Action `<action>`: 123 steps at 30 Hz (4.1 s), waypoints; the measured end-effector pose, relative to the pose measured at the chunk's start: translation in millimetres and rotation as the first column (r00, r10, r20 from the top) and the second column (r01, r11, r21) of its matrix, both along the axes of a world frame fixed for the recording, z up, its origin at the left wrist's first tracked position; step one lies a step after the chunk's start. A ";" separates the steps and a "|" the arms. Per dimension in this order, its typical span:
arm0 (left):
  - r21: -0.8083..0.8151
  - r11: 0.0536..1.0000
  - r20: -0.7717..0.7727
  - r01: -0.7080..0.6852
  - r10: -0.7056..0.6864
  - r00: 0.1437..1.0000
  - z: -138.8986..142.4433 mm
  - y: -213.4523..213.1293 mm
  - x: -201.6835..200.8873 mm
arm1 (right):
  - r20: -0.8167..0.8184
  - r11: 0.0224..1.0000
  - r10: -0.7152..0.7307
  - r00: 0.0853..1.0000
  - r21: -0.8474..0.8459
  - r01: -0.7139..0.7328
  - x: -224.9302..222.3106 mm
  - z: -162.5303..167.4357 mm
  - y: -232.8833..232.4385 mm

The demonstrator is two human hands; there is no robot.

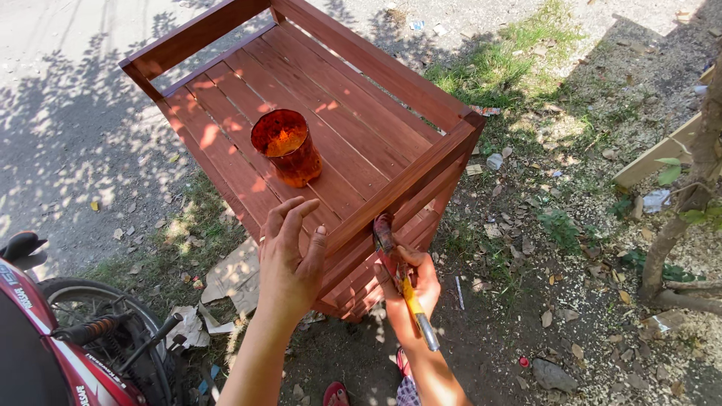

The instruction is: The person applies a reddish-brown stain or paint to a small wooden table using a brush, working along the top rails and edges while steadying the table with the other hand. They rotate around the table to coat different sides and briefly dip the brush into the can resting on the tabletop.

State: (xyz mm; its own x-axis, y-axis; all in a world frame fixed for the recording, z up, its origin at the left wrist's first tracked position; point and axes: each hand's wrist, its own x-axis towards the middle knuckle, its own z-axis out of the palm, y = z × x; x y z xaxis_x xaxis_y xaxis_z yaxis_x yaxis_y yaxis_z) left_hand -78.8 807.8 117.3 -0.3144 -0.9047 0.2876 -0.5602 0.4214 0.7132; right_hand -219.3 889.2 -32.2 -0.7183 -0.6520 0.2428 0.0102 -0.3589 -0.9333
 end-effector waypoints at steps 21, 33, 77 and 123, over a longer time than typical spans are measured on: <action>-0.098 0.990 -0.115 -0.103 0.092 0.989 -1.3 8.7 91.0 | 0.049 0.928 0.140 0.989 0.341 -0.148 50.8 93.9 10.9; -0.044 0.995 -0.109 -0.090 0.085 0.990 11.2 10.4 67.0 | -0.496 0.808 0.408 0.767 0.587 -0.050 -88.8 124.6 -93.1; -0.117 0.977 -0.157 -0.180 0.161 0.974 7.1 -9.6 82.6 | -0.952 0.964 0.240 0.191 0.211 -0.160 59.1 119.2 -7.4; -0.030 0.973 0.029 -0.229 0.229 0.973 -9.7 -0.6 28.2 | 0.130 0.986 -0.129 0.983 0.122 0.113 -72.5 19.8 -48.4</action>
State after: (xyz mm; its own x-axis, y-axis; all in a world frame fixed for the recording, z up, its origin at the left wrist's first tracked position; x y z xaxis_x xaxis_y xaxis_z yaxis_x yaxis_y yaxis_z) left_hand -50.5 807.2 107.6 -0.1091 -0.9461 0.3051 -0.6661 0.2974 0.6840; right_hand -291.8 840.8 -12.3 -0.8151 -0.5755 0.0657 0.1040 -0.2570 -0.9608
